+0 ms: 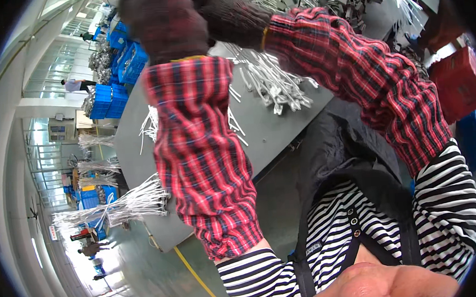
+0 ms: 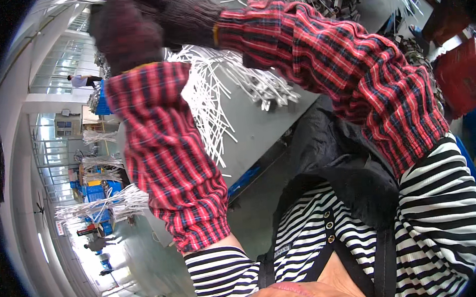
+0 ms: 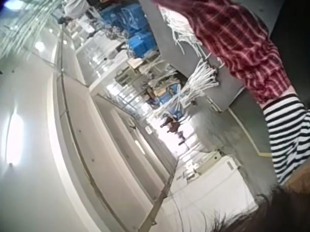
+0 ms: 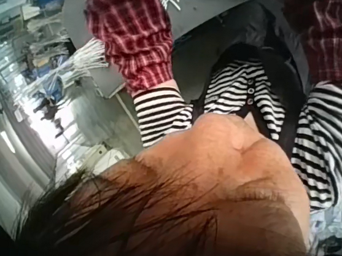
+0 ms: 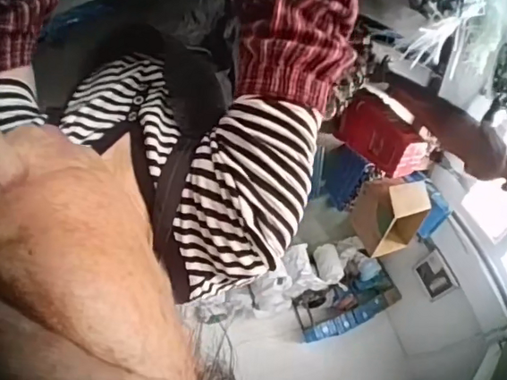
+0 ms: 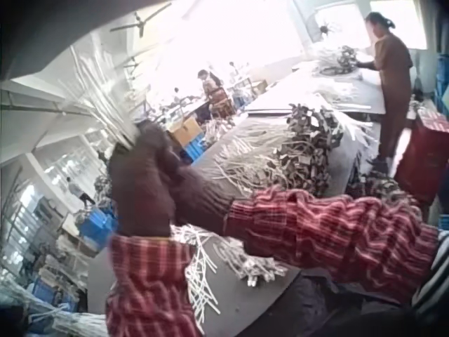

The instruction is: The person is gathering, sorting, and bundling bundles of white wires on a production floor.

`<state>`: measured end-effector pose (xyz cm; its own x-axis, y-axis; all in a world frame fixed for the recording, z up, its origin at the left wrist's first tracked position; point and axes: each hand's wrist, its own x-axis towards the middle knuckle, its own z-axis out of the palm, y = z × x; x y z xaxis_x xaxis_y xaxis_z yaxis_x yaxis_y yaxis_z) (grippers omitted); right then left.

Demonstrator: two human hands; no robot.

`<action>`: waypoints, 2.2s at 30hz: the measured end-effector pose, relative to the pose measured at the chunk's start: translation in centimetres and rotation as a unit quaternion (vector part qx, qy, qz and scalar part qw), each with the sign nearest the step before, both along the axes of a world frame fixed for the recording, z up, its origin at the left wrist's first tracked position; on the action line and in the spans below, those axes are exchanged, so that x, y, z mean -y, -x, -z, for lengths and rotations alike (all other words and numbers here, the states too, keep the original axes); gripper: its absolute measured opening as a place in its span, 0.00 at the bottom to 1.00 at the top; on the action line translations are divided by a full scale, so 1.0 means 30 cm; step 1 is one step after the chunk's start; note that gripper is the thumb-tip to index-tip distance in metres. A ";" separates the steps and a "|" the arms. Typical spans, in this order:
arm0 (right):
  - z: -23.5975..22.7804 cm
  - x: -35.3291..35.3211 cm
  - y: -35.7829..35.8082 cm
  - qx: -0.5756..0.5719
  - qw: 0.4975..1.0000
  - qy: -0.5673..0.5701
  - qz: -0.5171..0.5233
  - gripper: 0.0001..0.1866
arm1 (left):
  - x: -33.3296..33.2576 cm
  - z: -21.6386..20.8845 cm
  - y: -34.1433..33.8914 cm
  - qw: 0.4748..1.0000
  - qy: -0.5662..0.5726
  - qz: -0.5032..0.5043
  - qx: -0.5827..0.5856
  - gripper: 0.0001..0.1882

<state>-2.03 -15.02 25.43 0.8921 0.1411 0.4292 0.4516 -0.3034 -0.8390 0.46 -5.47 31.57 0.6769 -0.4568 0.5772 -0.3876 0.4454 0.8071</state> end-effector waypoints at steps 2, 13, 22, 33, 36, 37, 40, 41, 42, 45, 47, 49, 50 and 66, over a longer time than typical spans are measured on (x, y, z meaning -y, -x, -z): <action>0.030 0.007 0.028 0.068 0.996 -0.006 0.059 0.27 | -0.010 -0.032 -0.052 0.972 0.094 0.073 -0.203 0.08; 0.741 0.067 0.336 -0.045 0.956 0.193 0.217 0.12 | -0.186 0.174 -0.160 0.880 -0.272 -0.275 0.277 0.25; 0.944 -0.002 0.288 -0.292 0.866 0.376 0.149 0.16 | -0.169 0.190 -0.182 0.946 -0.188 -0.164 0.208 0.19; 0.971 -0.036 0.282 -0.201 0.881 0.298 0.307 0.16 | -0.136 0.211 -0.151 0.920 -0.238 -0.226 0.215 0.16; 0.947 -0.015 0.238 -0.259 0.857 0.347 0.279 0.17 | -0.124 0.201 -0.143 0.928 -0.203 -0.187 0.249 0.12; 0.944 -0.005 0.229 -0.256 0.881 0.288 0.276 0.19 | -0.122 0.199 -0.139 0.943 -0.187 -0.181 0.208 0.13; 0.956 0.026 0.234 -0.322 0.861 0.266 0.292 0.20 | -0.133 0.201 -0.128 0.968 -0.172 -0.167 0.075 0.12; 0.966 0.032 0.250 -0.325 0.859 0.277 0.281 0.19 | -0.138 0.202 -0.124 0.956 -0.193 -0.176 0.136 0.12; 0.978 0.035 0.259 -0.305 0.875 0.252 0.279 0.21 | -0.143 0.205 -0.125 0.933 -0.220 -0.184 0.218 0.11; 1.012 0.037 0.297 -0.289 0.878 0.252 0.287 0.24 | -0.138 0.215 -0.124 0.898 -0.288 -0.218 0.251 0.17; 1.021 0.036 0.304 -0.208 0.877 0.317 0.295 0.22 | -0.120 0.217 -0.121 0.924 -0.241 -0.192 0.226 0.20; 1.013 0.041 0.302 -0.163 0.875 0.346 0.298 0.19 | -0.098 0.217 -0.108 0.966 -0.186 -0.155 0.096 0.17; 1.002 0.043 0.294 -0.156 0.872 0.364 0.289 0.18 | -0.086 0.214 -0.099 0.983 -0.139 -0.112 0.038 0.16; 1.036 0.056 0.374 -0.073 0.937 0.109 0.324 0.13 | -0.085 0.153 -0.006 0.869 -0.209 -0.334 0.299 0.11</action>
<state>-13.24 -16.70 -5.65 0.8677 -0.3802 0.3201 -0.0017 -0.6464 -0.7630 0.63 -2.90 26.99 0.5081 -0.3313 0.7950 -0.8526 -0.3240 0.4099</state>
